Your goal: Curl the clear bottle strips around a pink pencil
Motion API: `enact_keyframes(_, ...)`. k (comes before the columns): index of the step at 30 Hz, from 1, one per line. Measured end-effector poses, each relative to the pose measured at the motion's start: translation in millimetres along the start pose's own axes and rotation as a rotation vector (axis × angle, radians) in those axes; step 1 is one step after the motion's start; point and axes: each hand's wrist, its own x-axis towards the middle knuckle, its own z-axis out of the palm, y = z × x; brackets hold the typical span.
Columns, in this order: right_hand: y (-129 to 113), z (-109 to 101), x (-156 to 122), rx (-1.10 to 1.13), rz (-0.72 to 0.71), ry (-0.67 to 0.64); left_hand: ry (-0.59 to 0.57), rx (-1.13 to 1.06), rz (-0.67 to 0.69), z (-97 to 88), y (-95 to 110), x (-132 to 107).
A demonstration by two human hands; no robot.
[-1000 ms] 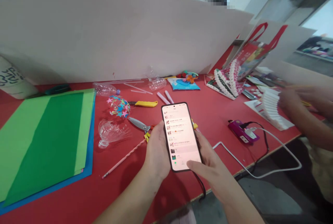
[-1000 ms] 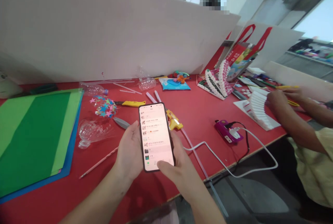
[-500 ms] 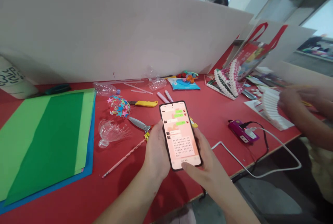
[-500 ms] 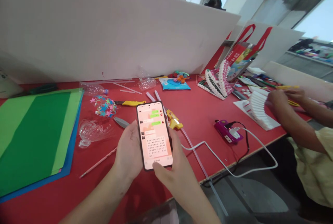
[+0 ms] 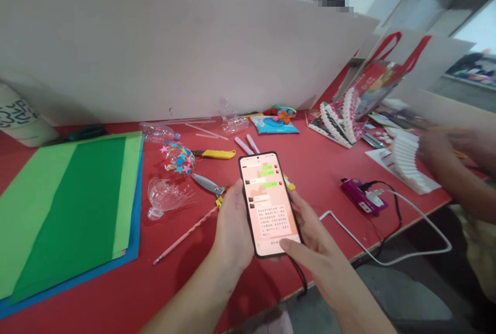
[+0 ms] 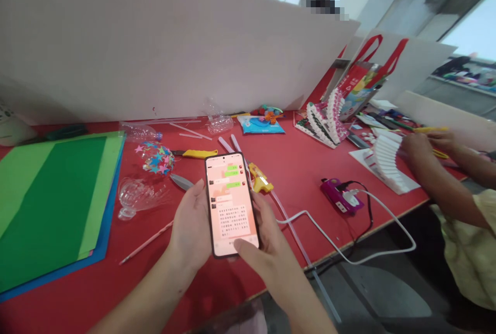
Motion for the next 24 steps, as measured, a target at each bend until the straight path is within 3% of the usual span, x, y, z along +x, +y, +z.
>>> enact_keyframes(3, -5, -1, -4, 0.152, 0.078, -0.021, -0.013, -0.007, -0.021, 1.5, 2, -3)
enact_keyframes(8, -20, 9, -13, 0.147, 0.177, 0.063, -0.011, 0.003, -0.096, 4.3, 3, -13)
enact_keyframes(15, -36, 18, -22, 0.135, 0.2, 0.107, -0.02, -0.025, -0.12, 5.5, 3, -21)
enact_keyframes(24, -36, 9, -42, 0.053, 0.221, 0.092, -0.094, 0.024, -0.148, 13.1, 9, -41)
